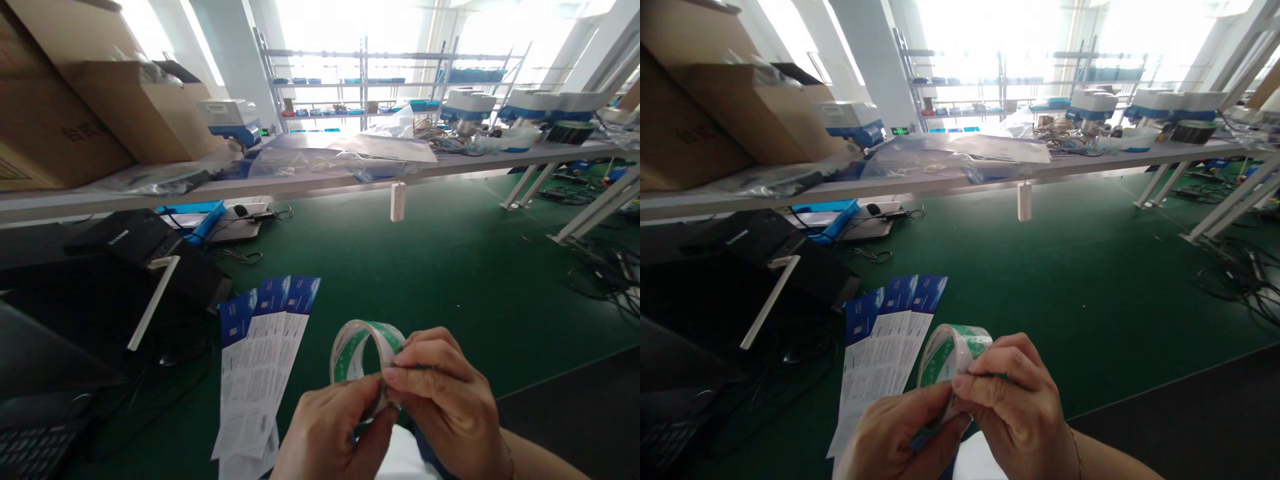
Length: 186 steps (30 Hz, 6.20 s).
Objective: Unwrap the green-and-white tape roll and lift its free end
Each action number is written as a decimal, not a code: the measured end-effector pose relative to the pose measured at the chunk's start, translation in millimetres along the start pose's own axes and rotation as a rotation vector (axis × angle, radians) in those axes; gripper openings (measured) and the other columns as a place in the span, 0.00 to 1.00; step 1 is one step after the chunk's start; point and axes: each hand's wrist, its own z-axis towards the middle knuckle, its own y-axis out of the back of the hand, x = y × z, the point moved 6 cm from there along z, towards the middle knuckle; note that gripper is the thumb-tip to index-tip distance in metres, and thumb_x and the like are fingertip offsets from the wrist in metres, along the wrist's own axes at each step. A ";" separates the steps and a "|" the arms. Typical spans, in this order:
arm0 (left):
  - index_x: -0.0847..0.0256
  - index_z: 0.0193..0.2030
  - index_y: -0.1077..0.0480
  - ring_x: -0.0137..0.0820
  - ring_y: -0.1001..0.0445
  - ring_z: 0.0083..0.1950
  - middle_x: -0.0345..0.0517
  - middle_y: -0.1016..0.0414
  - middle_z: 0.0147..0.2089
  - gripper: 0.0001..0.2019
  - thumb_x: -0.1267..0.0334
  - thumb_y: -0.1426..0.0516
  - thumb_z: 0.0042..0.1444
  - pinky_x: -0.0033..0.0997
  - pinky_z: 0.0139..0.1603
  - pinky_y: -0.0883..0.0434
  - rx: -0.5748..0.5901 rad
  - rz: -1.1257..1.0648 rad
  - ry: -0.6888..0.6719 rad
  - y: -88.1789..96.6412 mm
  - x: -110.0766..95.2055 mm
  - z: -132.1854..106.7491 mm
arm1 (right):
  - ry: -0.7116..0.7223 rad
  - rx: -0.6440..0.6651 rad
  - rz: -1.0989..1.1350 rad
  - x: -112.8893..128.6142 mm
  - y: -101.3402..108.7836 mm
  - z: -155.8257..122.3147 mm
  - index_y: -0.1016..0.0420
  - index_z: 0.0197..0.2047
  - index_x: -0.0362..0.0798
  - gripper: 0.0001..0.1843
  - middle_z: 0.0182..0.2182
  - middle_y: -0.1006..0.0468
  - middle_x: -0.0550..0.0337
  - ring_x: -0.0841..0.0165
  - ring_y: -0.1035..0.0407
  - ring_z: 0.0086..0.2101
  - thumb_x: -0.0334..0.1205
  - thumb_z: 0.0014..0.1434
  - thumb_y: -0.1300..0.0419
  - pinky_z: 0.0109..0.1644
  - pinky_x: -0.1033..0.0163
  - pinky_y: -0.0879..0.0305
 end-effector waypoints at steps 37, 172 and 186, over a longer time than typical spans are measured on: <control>0.61 0.19 0.39 0.25 0.37 0.21 0.35 0.37 0.18 0.13 0.67 0.47 0.55 0.35 0.37 0.31 -0.109 0.126 -0.021 2.4 24.9 2.9 | -0.433 -0.003 0.030 -44.5 30.1 20.8 0.35 0.34 0.48 0.05 0.31 0.36 0.65 0.76 0.42 0.29 0.37 0.64 0.48 0.33 0.69 0.44; 0.61 0.23 0.40 0.22 0.30 0.26 0.35 0.39 0.20 0.11 0.80 0.51 0.50 0.24 0.37 0.27 -0.623 0.126 -0.237 47.0 -11.1 -17.0 | -0.005 -0.058 0.100 21.9 -16.9 9.6 0.37 0.34 0.43 0.14 0.34 0.38 0.56 0.68 0.38 0.39 0.17 0.49 0.54 0.44 0.60 0.35; 0.62 0.19 0.40 0.20 0.38 0.20 0.35 0.40 0.18 0.12 0.80 0.51 0.47 0.29 0.37 0.26 -0.568 0.185 -0.338 47.4 -16.4 -17.1 | -0.114 0.288 0.043 13.0 -15.8 26.2 0.37 0.34 0.43 0.09 0.31 0.33 0.57 0.70 0.39 0.35 0.21 0.57 0.52 0.37 0.64 0.38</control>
